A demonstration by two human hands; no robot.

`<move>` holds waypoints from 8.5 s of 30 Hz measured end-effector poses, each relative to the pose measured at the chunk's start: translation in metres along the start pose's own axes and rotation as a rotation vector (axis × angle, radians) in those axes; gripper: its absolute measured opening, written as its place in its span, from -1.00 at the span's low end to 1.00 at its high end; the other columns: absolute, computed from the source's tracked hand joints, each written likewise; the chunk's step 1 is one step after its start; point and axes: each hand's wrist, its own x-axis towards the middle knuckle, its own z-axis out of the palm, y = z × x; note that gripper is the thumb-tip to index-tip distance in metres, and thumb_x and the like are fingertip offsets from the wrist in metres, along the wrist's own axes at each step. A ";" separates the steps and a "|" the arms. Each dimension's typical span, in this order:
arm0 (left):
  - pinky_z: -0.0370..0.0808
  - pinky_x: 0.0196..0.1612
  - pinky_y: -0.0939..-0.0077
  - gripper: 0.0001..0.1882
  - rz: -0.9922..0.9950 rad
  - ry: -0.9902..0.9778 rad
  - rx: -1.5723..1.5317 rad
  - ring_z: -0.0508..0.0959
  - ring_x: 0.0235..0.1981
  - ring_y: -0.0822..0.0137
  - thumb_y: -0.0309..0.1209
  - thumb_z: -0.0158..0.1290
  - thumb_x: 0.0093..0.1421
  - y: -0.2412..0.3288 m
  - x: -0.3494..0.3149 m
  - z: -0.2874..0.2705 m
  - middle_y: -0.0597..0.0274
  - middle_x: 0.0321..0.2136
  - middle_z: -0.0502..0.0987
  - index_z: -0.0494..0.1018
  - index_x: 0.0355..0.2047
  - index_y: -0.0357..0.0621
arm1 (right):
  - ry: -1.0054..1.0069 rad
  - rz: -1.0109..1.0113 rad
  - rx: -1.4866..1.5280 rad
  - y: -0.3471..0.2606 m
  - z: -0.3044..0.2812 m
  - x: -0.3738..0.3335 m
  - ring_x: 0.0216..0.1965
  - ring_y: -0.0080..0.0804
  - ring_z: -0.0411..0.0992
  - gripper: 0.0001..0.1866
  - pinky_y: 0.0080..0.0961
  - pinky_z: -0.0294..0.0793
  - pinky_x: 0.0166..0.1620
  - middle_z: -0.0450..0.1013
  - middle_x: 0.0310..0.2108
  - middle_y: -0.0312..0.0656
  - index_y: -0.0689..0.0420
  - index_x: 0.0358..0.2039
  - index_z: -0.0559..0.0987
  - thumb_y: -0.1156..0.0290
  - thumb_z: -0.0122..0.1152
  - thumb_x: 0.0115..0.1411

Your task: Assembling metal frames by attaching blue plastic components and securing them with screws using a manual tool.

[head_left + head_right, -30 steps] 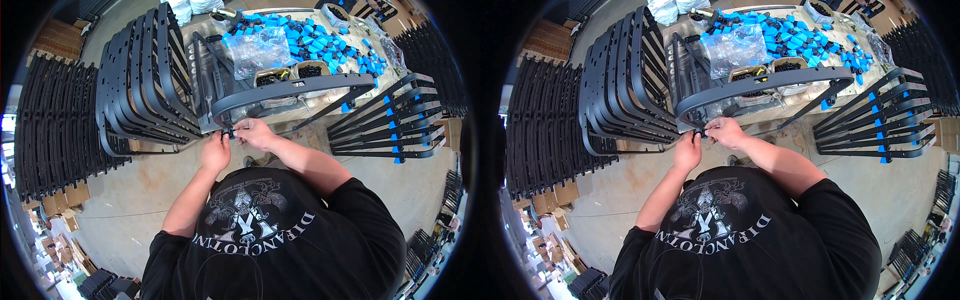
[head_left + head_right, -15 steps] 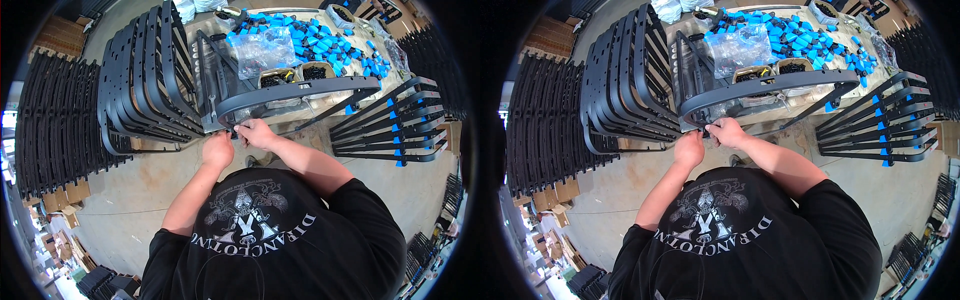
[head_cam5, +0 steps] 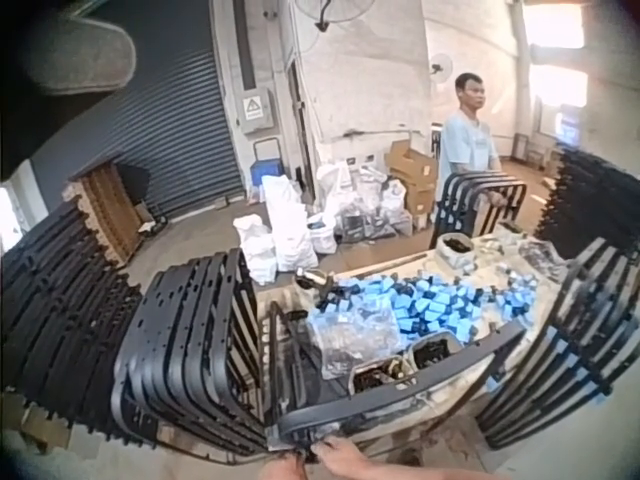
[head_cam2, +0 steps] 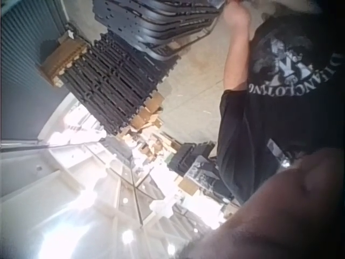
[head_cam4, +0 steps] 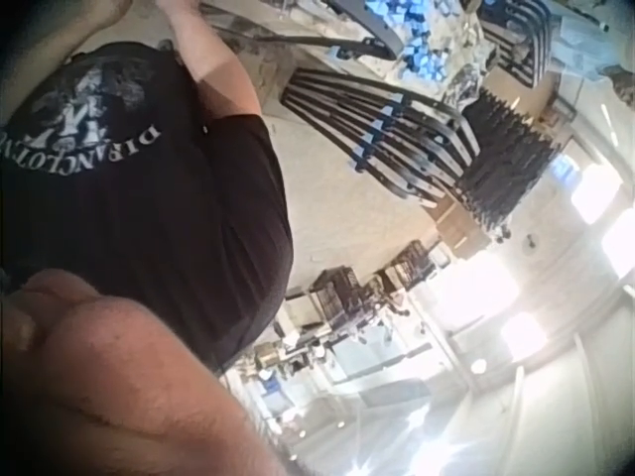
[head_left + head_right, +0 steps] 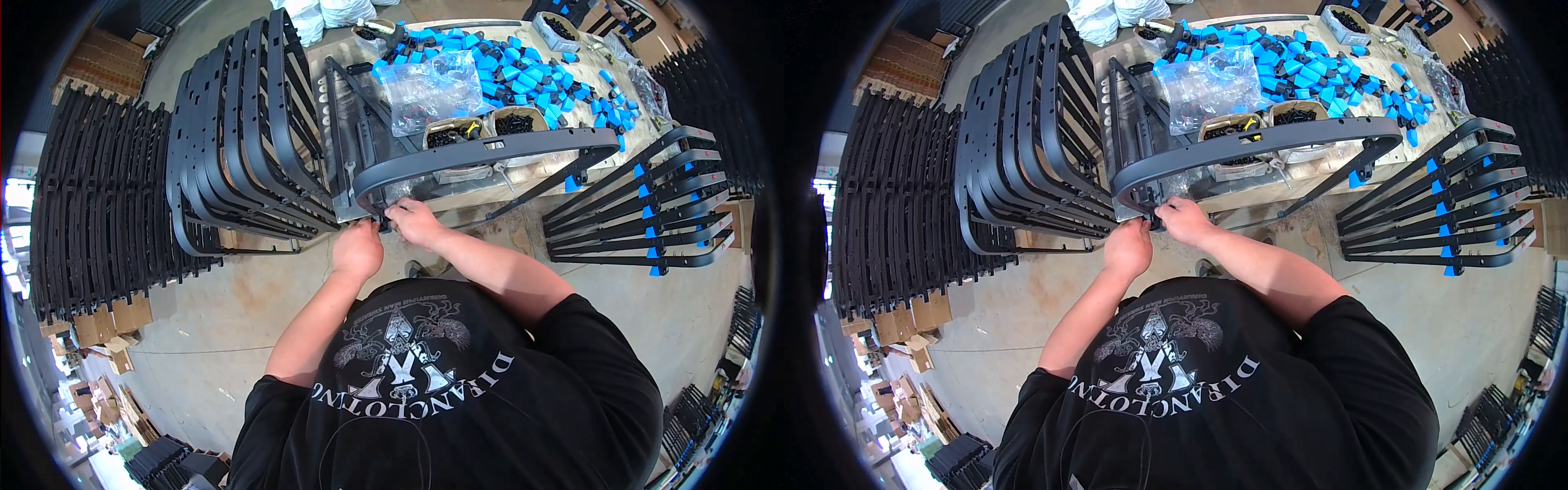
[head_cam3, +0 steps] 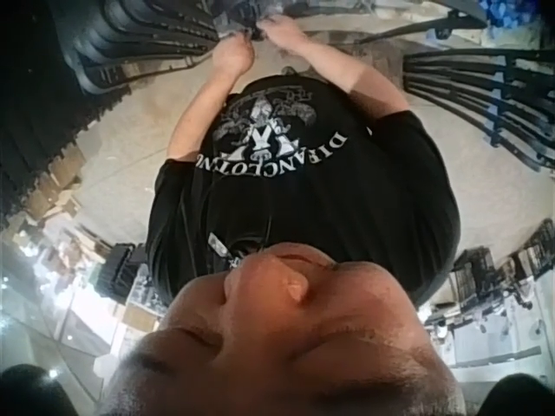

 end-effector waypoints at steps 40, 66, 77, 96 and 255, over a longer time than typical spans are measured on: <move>0.56 -0.13 -0.02 -0.65 0.033 0.043 0.031 0.63 -0.18 -0.13 -0.23 -0.14 0.42 0.002 -0.004 -0.002 -0.14 -0.23 0.63 0.53 -0.24 -0.24 | -0.023 -0.035 -0.079 -0.009 0.001 -0.008 -0.27 -0.33 0.50 -0.56 -0.36 0.48 -0.12 0.57 -0.33 -0.05 0.34 -0.11 0.60 0.15 0.06 0.37; 0.54 -0.10 -0.07 -0.59 -0.025 0.017 -0.026 0.62 -0.15 -0.16 -0.15 -0.18 0.45 -0.001 -0.008 -0.001 -0.18 -0.20 0.62 0.52 -0.18 -0.21 | 0.348 0.009 -1.151 -0.047 -0.178 0.015 0.11 -0.03 0.50 -0.65 -0.22 0.53 0.13 0.51 0.06 0.05 0.22 0.04 0.54 0.40 -0.09 0.35; 0.57 -0.06 0.19 -0.47 0.171 -0.019 -0.434 0.64 -0.18 0.04 -0.09 0.14 0.31 0.021 -0.039 -0.026 -0.03 -0.17 0.63 0.45 0.10 -0.27 | -0.100 0.252 0.506 -0.009 -0.155 -0.108 -0.50 -0.51 0.37 -0.73 -0.53 0.35 -0.46 0.41 -0.37 -0.19 0.19 -0.08 0.45 0.23 0.00 0.47; 0.42 0.11 0.42 -0.75 0.320 0.248 -1.374 0.52 0.03 0.33 -0.63 0.06 0.32 -0.002 -0.068 0.001 0.13 -0.02 0.54 0.37 -0.02 -0.18 | -0.004 -0.581 0.303 0.014 -0.112 -0.129 -0.30 -0.47 0.49 -0.73 -0.43 0.50 -0.13 0.50 -0.36 -0.28 0.23 0.06 0.36 0.46 0.06 0.40; 0.33 -0.37 0.57 -0.77 -0.354 0.257 -1.321 0.34 -0.43 0.54 -0.34 0.34 0.20 -0.043 0.007 0.054 0.43 -0.45 0.44 0.50 -0.29 -0.12 | -0.288 0.388 -0.169 -0.066 0.020 -0.067 -0.54 -0.25 0.52 -0.61 -0.27 0.49 -0.57 0.54 -0.37 0.01 0.36 -0.11 0.49 0.26 0.09 0.24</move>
